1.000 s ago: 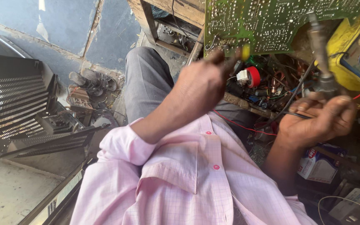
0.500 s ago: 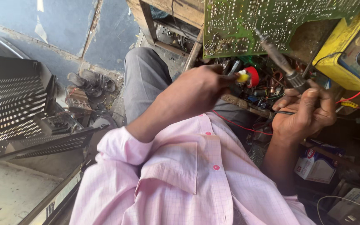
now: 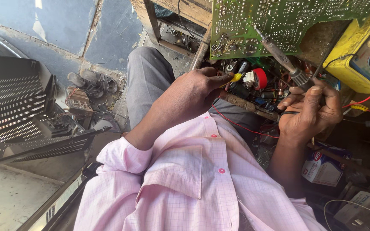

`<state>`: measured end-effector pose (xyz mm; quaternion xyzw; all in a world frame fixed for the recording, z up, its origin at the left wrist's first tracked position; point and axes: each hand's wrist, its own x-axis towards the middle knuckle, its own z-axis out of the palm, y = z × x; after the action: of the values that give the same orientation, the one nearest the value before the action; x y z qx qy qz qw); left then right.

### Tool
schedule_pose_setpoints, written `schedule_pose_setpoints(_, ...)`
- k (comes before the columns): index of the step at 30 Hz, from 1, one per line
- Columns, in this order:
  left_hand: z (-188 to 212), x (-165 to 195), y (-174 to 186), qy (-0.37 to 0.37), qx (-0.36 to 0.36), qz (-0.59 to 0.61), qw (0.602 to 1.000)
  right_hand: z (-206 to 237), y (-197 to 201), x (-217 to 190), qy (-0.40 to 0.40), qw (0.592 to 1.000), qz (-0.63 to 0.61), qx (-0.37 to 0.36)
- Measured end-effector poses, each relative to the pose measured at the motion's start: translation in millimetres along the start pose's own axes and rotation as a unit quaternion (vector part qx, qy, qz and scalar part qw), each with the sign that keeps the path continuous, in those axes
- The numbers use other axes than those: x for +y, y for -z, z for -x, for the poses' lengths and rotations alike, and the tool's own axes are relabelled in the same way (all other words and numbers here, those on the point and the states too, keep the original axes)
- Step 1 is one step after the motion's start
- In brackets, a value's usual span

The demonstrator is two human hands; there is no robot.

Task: The person sits on the floor and uses a soldering iron and a screwdriver to work on a green circuit board. They heat solder joints, scrape the board surface, and manipulate small components and wires with both hands.

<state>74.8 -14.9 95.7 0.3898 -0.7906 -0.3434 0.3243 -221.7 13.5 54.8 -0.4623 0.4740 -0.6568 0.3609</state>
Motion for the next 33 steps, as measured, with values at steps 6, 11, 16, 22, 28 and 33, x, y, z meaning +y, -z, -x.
schedule_pose_setpoints(6, 0.9, -0.5, -0.1, 0.002, 0.004, 0.000, 1.000, -0.7, 0.1, 1.3, -0.009, 1.000, -0.015, -0.003)
schedule_pose_setpoints(11, 1.4, -2.0, -1.4, 0.007, 0.004, -0.008, 1.000, -1.7, 0.9, 2.4, -0.003, 1.000, 0.010, 0.004)
schedule_pose_setpoints(16, 2.1, -3.2, -1.3, -0.003, 0.011, -0.017, 1.000, -2.8, 1.4, 4.0, 0.004, 1.000, 0.009, -0.003)
schedule_pose_setpoints(22, 2.4, -3.3, 0.2, 0.021, 0.006, -0.007, 1.000, -3.6, 0.5, 3.7, -0.008, 1.000, -0.003, 0.004)
schedule_pose_setpoints(28, 1.4, -2.3, 2.6, 0.022, 0.011, -0.016, 1.000, -4.2, -1.4, 3.0, -0.012, 1.000, 0.001, 0.011)
schedule_pose_setpoints(33, 1.2, 1.3, 5.3, 0.022, 0.044, -0.020, 0.999, -5.6, -4.7, 2.4, -0.015, 1.000, 0.011, 0.006)
